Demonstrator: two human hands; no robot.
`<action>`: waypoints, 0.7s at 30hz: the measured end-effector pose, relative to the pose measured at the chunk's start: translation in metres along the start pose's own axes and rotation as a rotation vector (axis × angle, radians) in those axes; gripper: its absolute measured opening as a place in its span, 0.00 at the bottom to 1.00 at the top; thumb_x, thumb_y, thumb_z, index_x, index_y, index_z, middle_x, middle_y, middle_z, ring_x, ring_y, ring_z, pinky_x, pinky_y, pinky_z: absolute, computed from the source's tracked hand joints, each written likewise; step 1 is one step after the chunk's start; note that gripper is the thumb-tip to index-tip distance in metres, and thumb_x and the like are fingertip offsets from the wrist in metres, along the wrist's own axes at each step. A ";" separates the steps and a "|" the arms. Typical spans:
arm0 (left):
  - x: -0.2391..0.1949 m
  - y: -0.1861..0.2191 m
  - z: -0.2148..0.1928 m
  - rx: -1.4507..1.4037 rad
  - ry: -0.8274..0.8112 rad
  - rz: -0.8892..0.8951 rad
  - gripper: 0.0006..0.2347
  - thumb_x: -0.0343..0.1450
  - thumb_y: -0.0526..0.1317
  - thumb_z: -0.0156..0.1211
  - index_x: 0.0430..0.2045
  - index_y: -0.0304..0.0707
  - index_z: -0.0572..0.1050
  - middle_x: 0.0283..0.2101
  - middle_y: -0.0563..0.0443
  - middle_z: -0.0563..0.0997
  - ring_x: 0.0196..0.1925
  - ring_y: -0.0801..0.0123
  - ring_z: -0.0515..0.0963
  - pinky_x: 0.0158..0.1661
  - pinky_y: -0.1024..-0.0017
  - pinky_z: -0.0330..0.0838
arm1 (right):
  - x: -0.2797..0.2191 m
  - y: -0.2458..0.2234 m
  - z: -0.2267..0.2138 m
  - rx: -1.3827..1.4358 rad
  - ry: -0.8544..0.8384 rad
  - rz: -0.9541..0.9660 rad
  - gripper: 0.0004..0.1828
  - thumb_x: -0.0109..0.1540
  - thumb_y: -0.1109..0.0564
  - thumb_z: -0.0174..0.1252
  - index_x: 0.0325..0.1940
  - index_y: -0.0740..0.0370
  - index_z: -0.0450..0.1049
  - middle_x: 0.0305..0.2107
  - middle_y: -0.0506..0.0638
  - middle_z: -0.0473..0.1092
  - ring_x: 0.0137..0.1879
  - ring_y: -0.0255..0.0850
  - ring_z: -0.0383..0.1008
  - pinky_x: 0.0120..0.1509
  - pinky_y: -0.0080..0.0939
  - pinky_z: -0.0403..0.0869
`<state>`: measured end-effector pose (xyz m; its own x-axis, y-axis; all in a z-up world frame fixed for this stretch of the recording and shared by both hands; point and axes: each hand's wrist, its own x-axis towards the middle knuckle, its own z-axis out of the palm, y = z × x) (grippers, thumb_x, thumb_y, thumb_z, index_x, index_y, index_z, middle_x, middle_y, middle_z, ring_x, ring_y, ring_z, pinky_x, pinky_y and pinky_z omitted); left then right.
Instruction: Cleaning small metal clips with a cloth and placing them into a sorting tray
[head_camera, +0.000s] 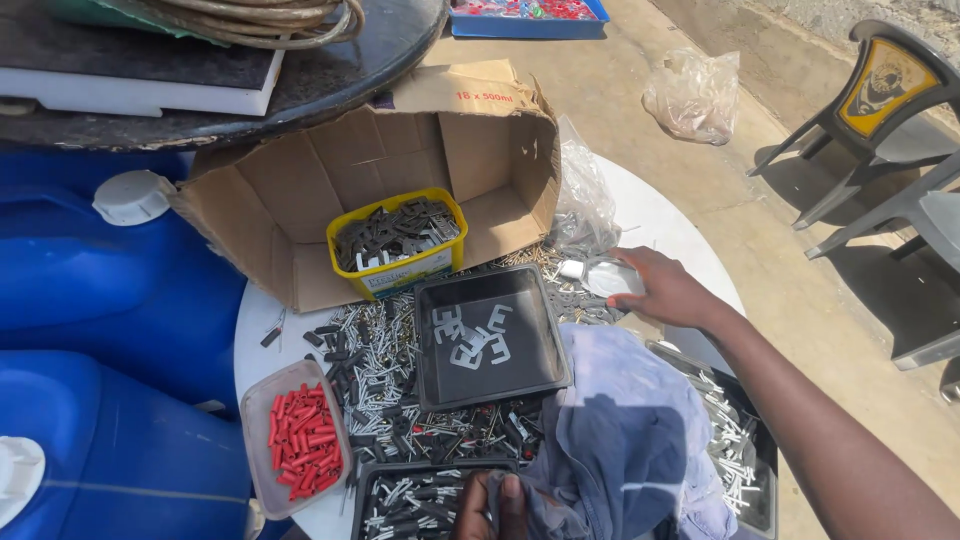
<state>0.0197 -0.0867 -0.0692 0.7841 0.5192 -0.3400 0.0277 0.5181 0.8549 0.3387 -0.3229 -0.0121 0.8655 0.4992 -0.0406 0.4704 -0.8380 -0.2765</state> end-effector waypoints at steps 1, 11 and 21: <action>0.003 -0.005 -0.001 -0.041 -0.007 0.016 0.14 0.68 0.45 0.60 0.21 0.30 0.76 0.12 0.33 0.86 0.16 0.54 0.83 0.26 0.65 0.79 | 0.004 0.002 -0.001 0.017 0.052 0.014 0.49 0.57 0.31 0.61 0.76 0.51 0.58 0.66 0.58 0.63 0.71 0.54 0.62 0.70 0.52 0.61; -0.002 0.020 0.005 -0.255 -0.096 -0.033 0.13 0.68 0.42 0.61 0.26 0.23 0.75 0.19 0.22 0.88 0.16 0.52 0.83 0.21 0.65 0.76 | -0.082 -0.096 -0.055 0.773 0.303 0.280 0.32 0.55 0.58 0.70 0.60 0.56 0.64 0.38 0.55 0.71 0.37 0.41 0.69 0.37 0.38 0.65; -0.005 0.019 0.030 -0.403 -0.031 -0.130 0.07 0.66 0.33 0.63 0.27 0.24 0.73 0.28 0.22 0.88 0.29 0.48 0.84 0.38 0.60 0.79 | -0.191 -0.223 -0.119 0.981 0.133 0.924 0.36 0.58 0.75 0.57 0.69 0.53 0.74 0.72 0.42 0.68 0.81 0.38 0.61 0.63 0.68 0.63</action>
<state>0.0347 -0.0996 -0.0396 0.8085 0.4149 -0.4174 -0.1127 0.8053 0.5821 0.0884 -0.2576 0.1719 0.8319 -0.2280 -0.5059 -0.5548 -0.3242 -0.7662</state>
